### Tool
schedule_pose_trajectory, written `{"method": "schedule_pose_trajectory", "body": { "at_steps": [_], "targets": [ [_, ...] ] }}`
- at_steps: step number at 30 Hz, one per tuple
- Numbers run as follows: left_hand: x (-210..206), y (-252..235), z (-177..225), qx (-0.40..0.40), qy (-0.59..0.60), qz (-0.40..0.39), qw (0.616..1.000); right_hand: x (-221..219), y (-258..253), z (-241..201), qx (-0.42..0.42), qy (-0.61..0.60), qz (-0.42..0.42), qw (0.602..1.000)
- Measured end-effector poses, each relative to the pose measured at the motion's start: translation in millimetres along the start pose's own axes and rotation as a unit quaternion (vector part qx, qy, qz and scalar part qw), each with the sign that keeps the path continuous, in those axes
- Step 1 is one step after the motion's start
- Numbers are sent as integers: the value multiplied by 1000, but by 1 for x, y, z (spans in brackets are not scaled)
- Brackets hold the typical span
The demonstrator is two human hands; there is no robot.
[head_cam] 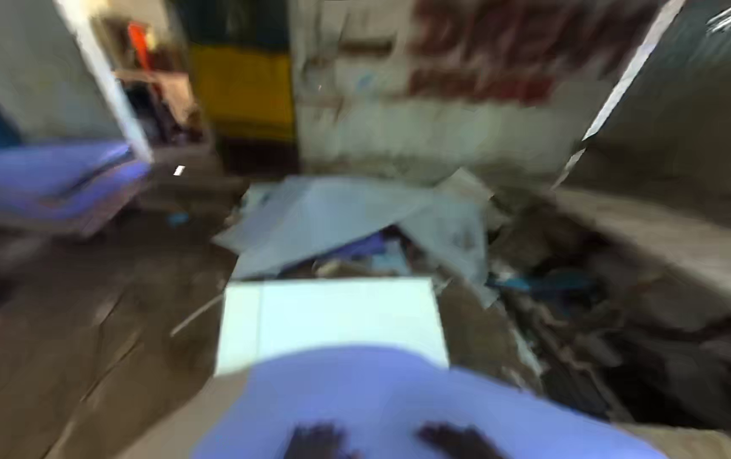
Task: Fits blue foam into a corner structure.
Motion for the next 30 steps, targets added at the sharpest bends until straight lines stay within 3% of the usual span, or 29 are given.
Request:
{"method": "schedule_pose_trajectory", "body": {
  "at_steps": [2,4,6,8,10,13,15,17,20,25,30],
  "targets": [
    [20,2,-24,6,37,-69,997,-22,3,11,-14,4,-35,999],
    [31,-6,-56,29,35,-49,998,-38,6,24,-27,8,-46,999],
    [-19,-5,-69,31,20,-76,996,-45,9,26,-27,3,-37,999],
    [-65,7,-67,22,23,-163,986,-58,17,23,-34,3,-38,999],
    [-68,9,-70,13,40,-219,975,-75,30,26,-48,5,-36,998],
    [-33,7,-86,44,38,-95,994,-90,38,28,-42,11,3,999],
    [-70,27,-90,77,-7,-59,995,-99,44,27,-57,3,19,998],
    [-118,43,-89,102,-10,-111,989,-112,48,29,-83,-8,4,996],
    [-142,57,-98,98,26,-181,978,-141,40,35,-112,-14,-47,993],
    [-143,119,-150,183,-48,-62,980,-170,23,9,-104,-26,-90,990],
    [-162,86,-145,173,-55,-84,980,-197,-42,-53,-7,-52,-149,987]
  ]
}}
Point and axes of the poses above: each hand's wrist, its own y-axis away from the middle knuckle, its own x-axis out of the back of the hand, z = x × y, the point moved 9 cm from there along -y, towards the middle knuckle, and after that the axes turned 7 degrees about -y, right-handed, at the moved point
